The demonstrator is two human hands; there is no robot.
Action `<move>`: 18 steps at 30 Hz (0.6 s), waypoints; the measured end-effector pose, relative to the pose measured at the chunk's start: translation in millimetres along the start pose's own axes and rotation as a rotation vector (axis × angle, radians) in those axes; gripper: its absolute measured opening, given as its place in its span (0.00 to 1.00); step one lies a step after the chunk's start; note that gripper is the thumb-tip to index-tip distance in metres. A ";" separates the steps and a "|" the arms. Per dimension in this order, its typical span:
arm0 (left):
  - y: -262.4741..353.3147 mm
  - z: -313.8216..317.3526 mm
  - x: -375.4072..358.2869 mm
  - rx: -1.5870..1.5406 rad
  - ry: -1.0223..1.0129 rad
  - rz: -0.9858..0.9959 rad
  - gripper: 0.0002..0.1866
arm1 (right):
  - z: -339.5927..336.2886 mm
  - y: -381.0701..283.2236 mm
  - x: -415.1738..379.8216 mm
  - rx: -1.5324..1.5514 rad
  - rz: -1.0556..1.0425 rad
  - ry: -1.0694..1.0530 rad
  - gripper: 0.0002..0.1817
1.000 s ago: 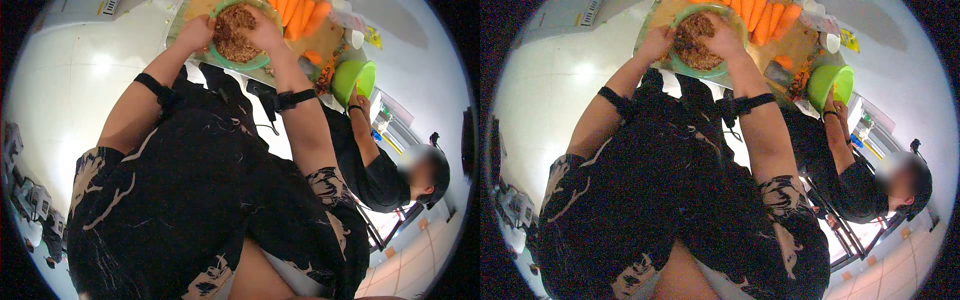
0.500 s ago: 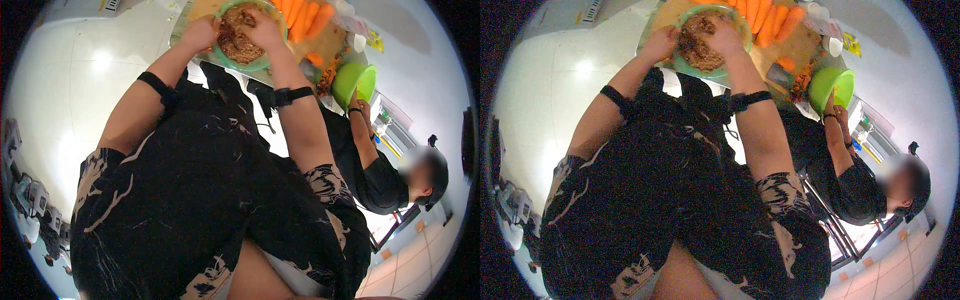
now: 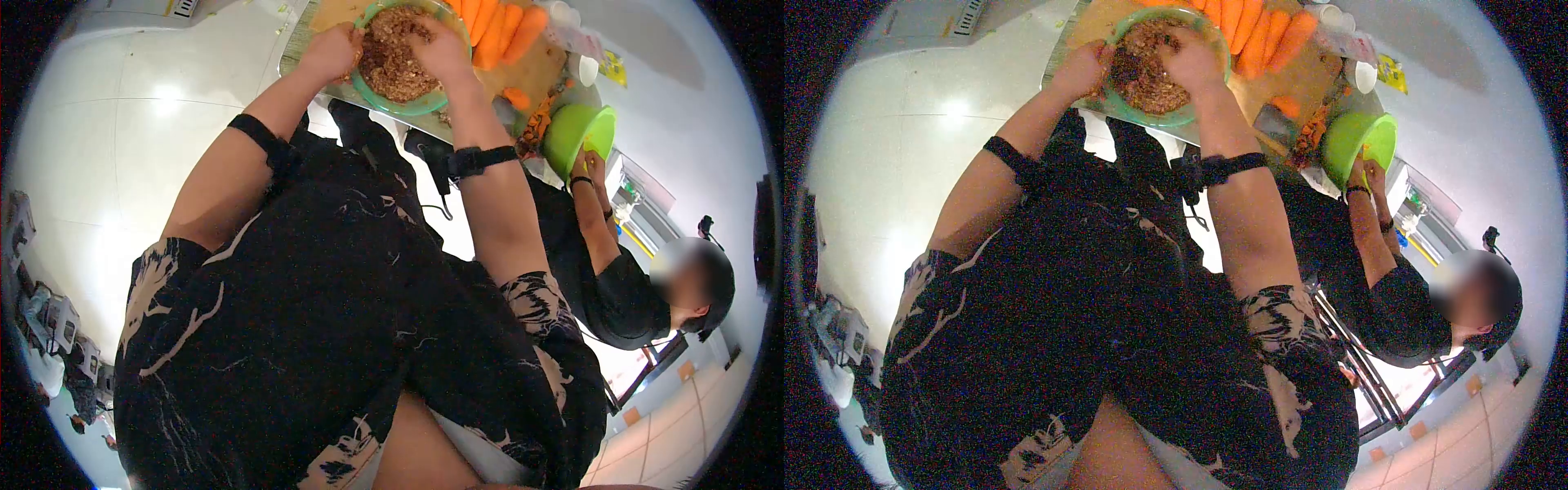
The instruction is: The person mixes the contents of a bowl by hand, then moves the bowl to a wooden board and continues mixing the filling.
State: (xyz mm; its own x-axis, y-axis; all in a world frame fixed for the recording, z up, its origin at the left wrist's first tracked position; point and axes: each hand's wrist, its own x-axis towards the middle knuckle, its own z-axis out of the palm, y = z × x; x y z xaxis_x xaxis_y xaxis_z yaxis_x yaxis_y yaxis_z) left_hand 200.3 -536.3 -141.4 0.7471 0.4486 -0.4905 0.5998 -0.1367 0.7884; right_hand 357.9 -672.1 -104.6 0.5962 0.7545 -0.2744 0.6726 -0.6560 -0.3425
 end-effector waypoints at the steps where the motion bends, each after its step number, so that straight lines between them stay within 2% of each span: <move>1: -1.3 0.2 1.2 -0.006 0.005 0.003 0.18 | 8.1 15.0 -3.8 -0.070 0.065 -0.031 0.24; 2: -4.9 3.1 3.5 -0.014 0.010 0.006 0.19 | 17.7 28.9 -9.5 -0.141 0.130 -0.062 0.24; 5: -18.7 15.2 13.0 0.104 0.090 0.122 0.20 | 58.1 51.3 -27.7 -0.387 0.102 -0.397 0.23; 8: -29.6 25.3 23.9 0.181 0.171 0.209 0.22 | 26.7 -16.3 -31.5 -0.203 0.071 -0.343 0.21; 9: -31.1 27.6 25.4 0.190 0.189 0.228 0.22 | 25.1 -16.7 -24.7 -0.088 -0.019 -0.258 0.20; 12: -18.9 22.4 23.3 0.147 0.078 0.156 0.22 | -11.9 -38.6 -7.4 0.108 0.081 -0.153 0.23; 13: -13.4 21.1 21.6 0.070 0.041 0.108 0.22 | -5.5 -23.9 2.6 -0.012 0.094 -0.068 0.23; 15: -4.3 16.8 18.0 -0.088 -0.030 0.009 0.22 | -1.2 6.9 4.0 0.005 0.190 -0.046 0.22; 16: 0.6 13.9 17.4 -0.052 -0.042 0.001 0.22 | 2.9 22.8 3.8 0.012 0.236 -0.036 0.22; 18: 7.2 10.3 19.0 0.015 -0.068 -0.018 0.22 | 29.5 50.2 -4.5 -0.162 0.278 -0.190 0.22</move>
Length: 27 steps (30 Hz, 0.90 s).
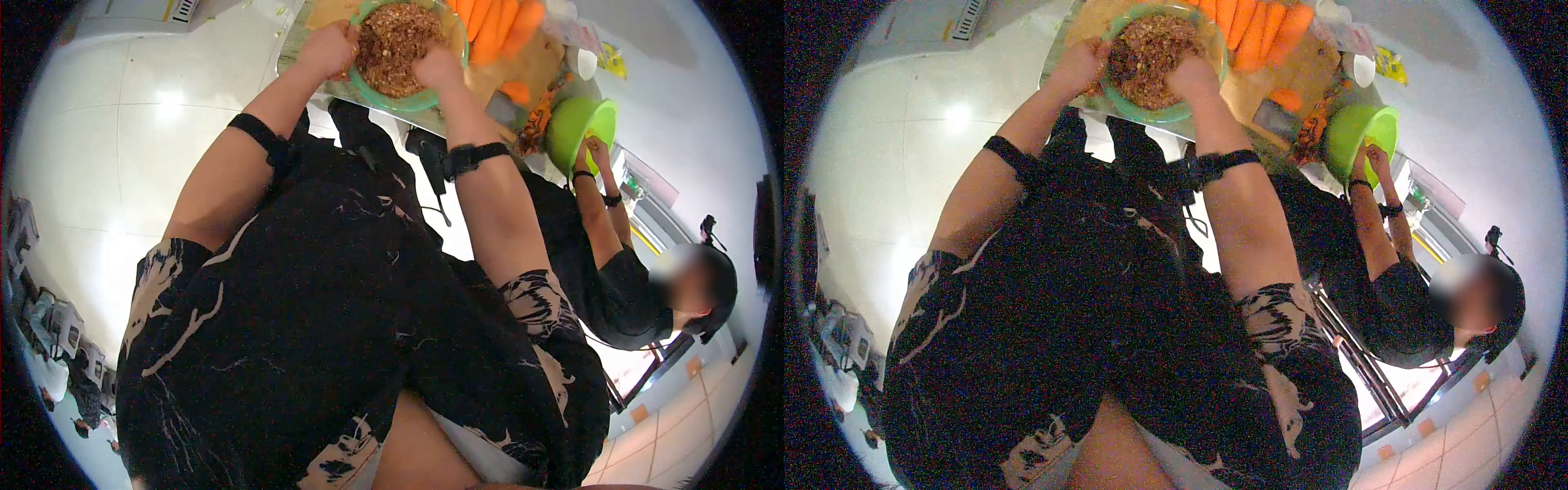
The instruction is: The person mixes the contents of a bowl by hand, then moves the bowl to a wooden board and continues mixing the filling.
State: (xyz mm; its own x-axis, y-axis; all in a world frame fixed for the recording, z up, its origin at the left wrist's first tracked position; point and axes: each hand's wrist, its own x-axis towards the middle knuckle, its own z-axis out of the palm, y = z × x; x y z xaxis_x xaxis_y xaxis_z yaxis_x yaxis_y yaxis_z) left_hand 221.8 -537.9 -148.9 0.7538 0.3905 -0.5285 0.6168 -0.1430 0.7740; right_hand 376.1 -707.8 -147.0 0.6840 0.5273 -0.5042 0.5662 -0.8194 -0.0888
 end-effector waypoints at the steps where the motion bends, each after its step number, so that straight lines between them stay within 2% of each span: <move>1: -12.7 9.5 10.2 0.076 0.135 0.129 0.22 | 11.3 -3.5 -7.1 -0.080 0.003 -0.069 0.22; 3: -44.9 35.1 32.5 0.231 0.408 0.378 0.22 | 16.1 -16.3 -17.9 -0.128 -0.076 -0.144 0.22; 5: -18.2 10.5 13.6 0.108 0.198 0.174 0.22 | -3.4 -51.2 -30.4 -0.049 -0.234 -0.155 0.22; 7: -5.9 1.7 7.7 0.002 0.066 0.047 0.23 | -11.0 -52.9 -19.3 0.128 -0.215 -0.078 0.22; 8: -3.1 1.2 7.9 -0.048 0.041 0.024 0.23 | -17.1 -50.1 -12.2 0.213 -0.205 -0.034 0.22; 9: -0.8 1.3 8.2 -0.102 0.016 0.002 0.24 | -24.7 -47.8 -7.4 0.219 -0.296 0.110 0.22; 12: -12.3 9.2 14.3 0.096 0.157 0.128 0.23 | -7.2 -15.8 21.1 0.194 -0.181 0.129 0.23; 13: -18.4 12.0 17.0 0.135 0.200 0.161 0.23 | -9.6 -12.8 13.4 0.134 -0.071 0.064 0.24; 16: -26.1 15.5 21.0 0.202 0.264 0.215 0.22 | 5.9 -23.5 -1.5 -0.154 0.023 -0.083 0.26; 19: -18.1 8.7 14.9 0.143 0.191 0.156 0.22 | 7.2 -42.0 -6.6 -0.272 -0.167 -0.290 0.27; 21: -10.5 1.1 10.4 0.072 0.105 0.091 0.22 | -10.7 -49.3 -2.9 -0.114 -0.201 -0.230 0.26; 22: -15.8 2.8 13.0 0.106 0.135 0.141 0.22 | -16.9 -50.0 -2.2 -0.034 -0.217 -0.200 0.25; 24: -20.0 3.3 14.1 0.173 0.191 0.242 0.21 | -16.8 -36.3 0.0 0.114 -0.177 -0.009 0.23; 25: -17.8 0.8 10.3 0.139 0.157 0.201 0.21 | -12.9 -31.6 1.0 0.187 -0.156 0.088 0.22; 27: -10.1 -3.0 2.8 0.068 0.092 0.120 0.21 | -2.6 -28.1 -7.1 0.058 -0.083 0.096 0.22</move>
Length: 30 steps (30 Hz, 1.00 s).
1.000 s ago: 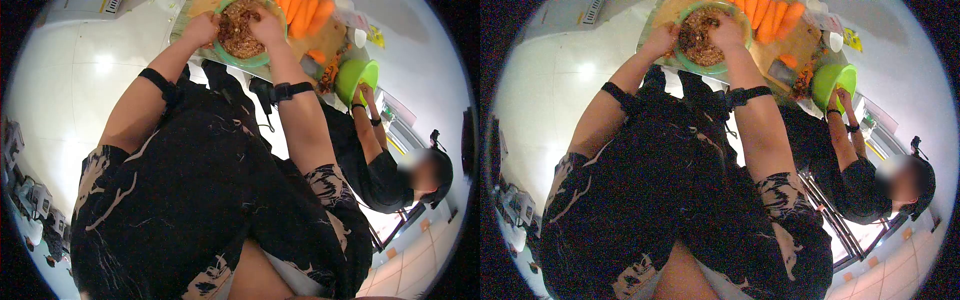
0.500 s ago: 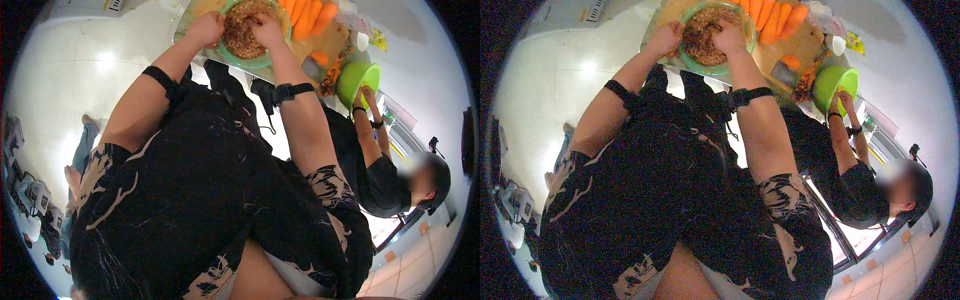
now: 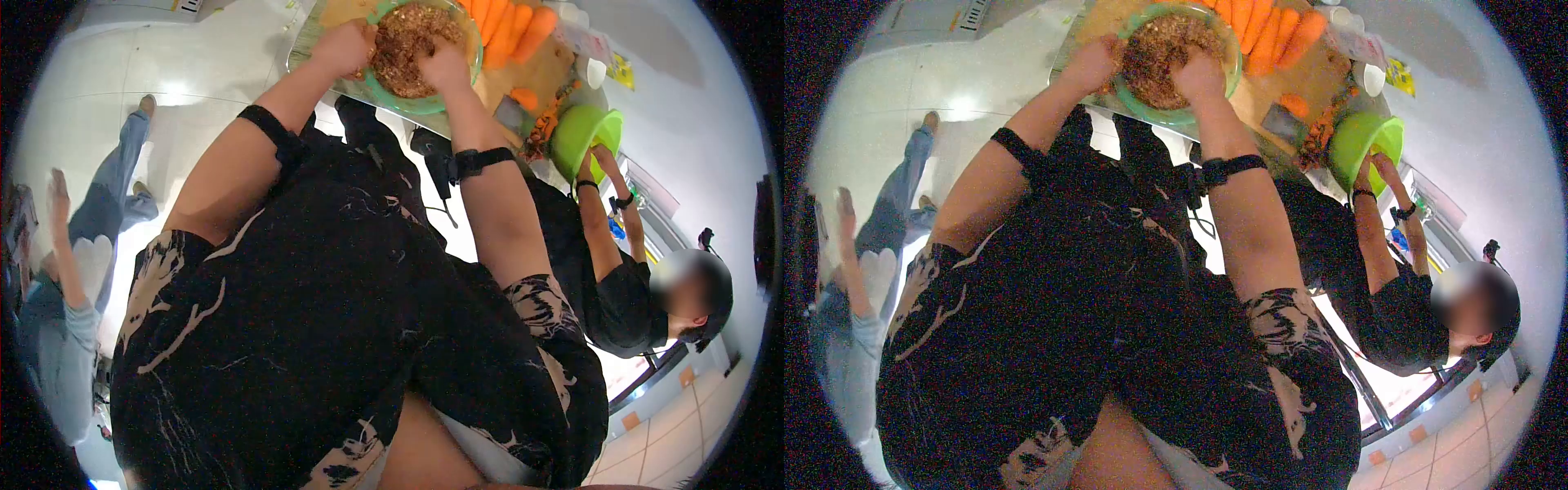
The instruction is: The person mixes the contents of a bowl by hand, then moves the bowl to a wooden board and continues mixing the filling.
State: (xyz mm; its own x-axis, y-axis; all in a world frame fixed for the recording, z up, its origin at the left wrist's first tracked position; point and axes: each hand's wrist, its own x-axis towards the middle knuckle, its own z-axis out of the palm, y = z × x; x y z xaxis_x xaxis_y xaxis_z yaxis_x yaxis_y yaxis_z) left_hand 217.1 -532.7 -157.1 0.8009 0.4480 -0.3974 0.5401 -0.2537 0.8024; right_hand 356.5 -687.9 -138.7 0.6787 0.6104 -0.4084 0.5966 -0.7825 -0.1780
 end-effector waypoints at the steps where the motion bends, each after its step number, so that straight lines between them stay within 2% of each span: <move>1: -1.6 1.9 2.3 0.013 0.017 0.006 0.21 | 0.8 1.1 -4.5 -0.067 0.036 0.000 0.22; 4: -12.6 14.1 11.2 0.018 0.048 0.010 0.21 | 0.9 -23.4 -12.4 -0.308 -0.003 -0.344 0.22; 7: -16.7 16.2 12.0 -0.020 0.026 -0.029 0.21 | -22.1 -34.7 -6.2 -0.067 -0.196 -0.303 0.21; 10: -1.1 3.2 6.0 -0.123 -0.064 -0.137 0.21 | -5.9 0.9 13.3 0.143 -0.180 0.024 0.19; 12: 19.9 -14.4 -7.3 -0.281 -0.174 -0.280 0.21 | 0.3 6.0 5.5 0.011 -0.004 0.011 0.18; 13: 8.4 -5.4 -3.9 -0.171 -0.050 -0.121 0.21 | -1.6 2.9 -1.6 -0.056 0.087 0.003 0.18; 15: -22.3 20.0 5.0 0.047 0.191 0.197 0.21 | -4.3 -17.3 -9.2 -0.265 -0.014 -0.253 0.18; 16: -19.3 17.9 4.9 -0.037 0.116 0.110 0.21 | -6.3 -26.1 -9.8 -0.370 -0.064 -0.381 0.18; 18: -12.0 11.2 5.0 -0.201 -0.040 -0.067 0.20 | -1.4 -25.2 6.6 -0.181 -0.173 -0.365 0.18; 19: -6.7 6.5 2.8 -0.178 -0.035 -0.058 0.21 | -9.3 -34.9 10.7 -0.084 -0.231 -0.355 0.18; 20: -1.6 2.0 -1.0 -0.154 -0.030 -0.052 0.21 | -22.2 -41.0 14.8 -0.137 -0.289 -0.259 0.18; 21: 0.9 -1.1 -3.3 -0.128 -0.025 -0.044 0.21 | -21.7 -35.2 17.6 -0.070 -0.220 -0.179 0.18; 23: -2.5 -1.6 -2.6 -0.021 -0.026 0.109 0.21 | -17.1 -11.8 29.4 0.062 -0.083 -0.020 0.19; 24: -4.3 1.8 0.7 -0.003 -0.017 0.116 0.21 | -16.3 -2.6 29.8 0.067 0.008 -0.083 0.18; 25: -5.6 4.9 3.8 0.014 -0.007 0.123 0.21 | -10.5 3.1 28.9 -0.056 0.007 -0.140 0.18; 27: -7.4 12.9 6.9 -0.027 0.027 -0.002 0.21 | -3.6 5.5 15.7 -0.307 0.008 -0.254 0.17; 30: -7.0 9.2 6.8 -0.106 -0.003 -0.043 0.21 | -9.4 -33.4 2.3 -0.346 -0.153 -0.443 0.20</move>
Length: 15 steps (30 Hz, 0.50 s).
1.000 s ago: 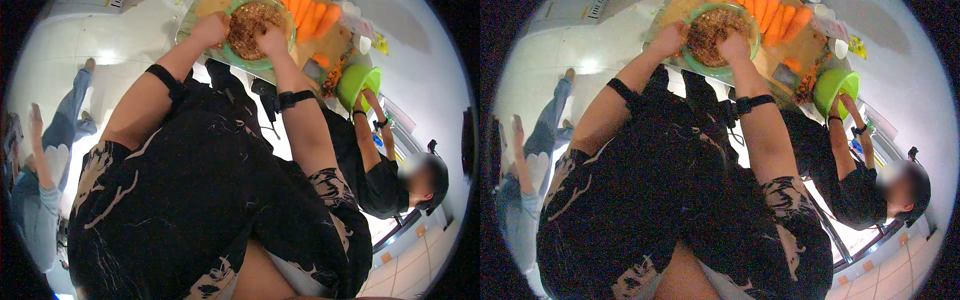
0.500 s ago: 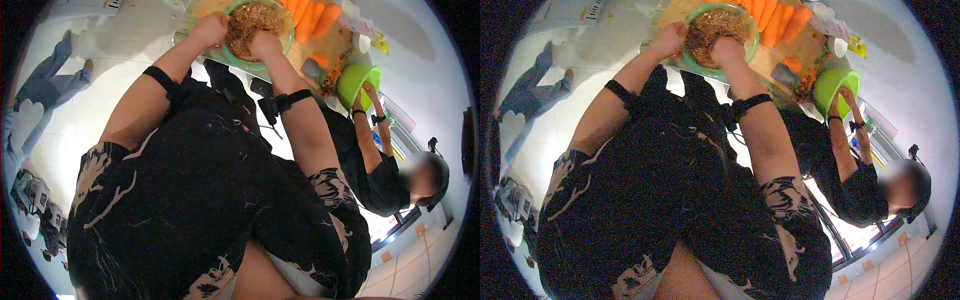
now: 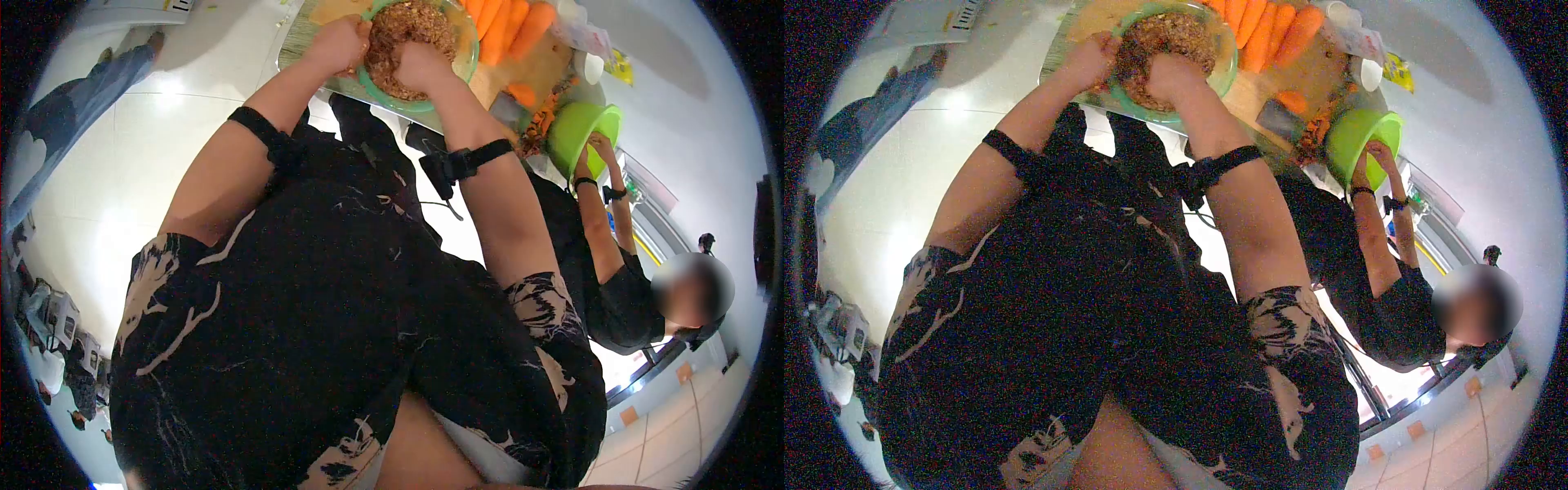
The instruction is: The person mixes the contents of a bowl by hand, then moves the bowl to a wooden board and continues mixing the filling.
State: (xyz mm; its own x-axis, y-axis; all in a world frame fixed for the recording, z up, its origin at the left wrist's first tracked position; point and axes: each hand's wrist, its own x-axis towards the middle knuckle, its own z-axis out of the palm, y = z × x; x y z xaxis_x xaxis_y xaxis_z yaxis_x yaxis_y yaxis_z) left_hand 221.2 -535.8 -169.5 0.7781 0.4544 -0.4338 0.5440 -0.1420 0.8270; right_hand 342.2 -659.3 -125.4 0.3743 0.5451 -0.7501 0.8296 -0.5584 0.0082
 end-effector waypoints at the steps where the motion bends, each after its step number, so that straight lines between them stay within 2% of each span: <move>1: 1.2 -1.4 -0.4 -0.014 -0.018 -0.016 0.21 | -2.0 3.3 4.6 0.090 -0.026 0.043 0.21; 3: 3.8 -4.4 2.6 0.000 -0.070 -0.049 0.22 | -9.8 13.4 21.1 0.273 -0.090 0.136 0.23; 4: 0.1 -2.6 5.3 0.054 -0.028 0.004 0.21 | -32.4 11.1 6.9 0.303 -0.055 0.238 0.25; 7: -15.8 10.3 16.7 0.157 0.092 0.140 0.21 | -31.3 40.7 17.5 0.286 0.110 0.218 0.25; 9: -25.5 19.8 23.8 0.150 0.174 0.198 0.21 | -8.5 49.5 21.9 0.159 0.139 0.105 0.26; 11: -26.6 17.8 26.7 0.016 0.024 0.047 0.21 | 0.6 29.1 16.0 -0.034 0.109 0.002 0.27; 12: -25.9 16.3 26.4 -0.050 -0.050 -0.034 0.21 | 2.5 19.4 19.7 -0.019 0.045 -0.009 0.27; 14: 2.3 3.6 16.7 -0.009 -0.051 -0.041 0.21 | 0.2 10.1 25.4 0.022 -0.087 -0.036 0.27; 15: 5.8 1.2 19.5 0.010 -0.057 -0.039 0.21 | -5.5 12.9 27.9 0.127 -0.090 0.070 0.28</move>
State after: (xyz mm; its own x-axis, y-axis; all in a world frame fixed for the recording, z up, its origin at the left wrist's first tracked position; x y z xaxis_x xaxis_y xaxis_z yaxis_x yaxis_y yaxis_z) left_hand 239.9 -528.8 -173.7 0.7726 0.4091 -0.4855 0.5772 -0.1343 0.8055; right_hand 365.6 -647.8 -142.5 0.3327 0.6359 -0.6963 0.8036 -0.5776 -0.1435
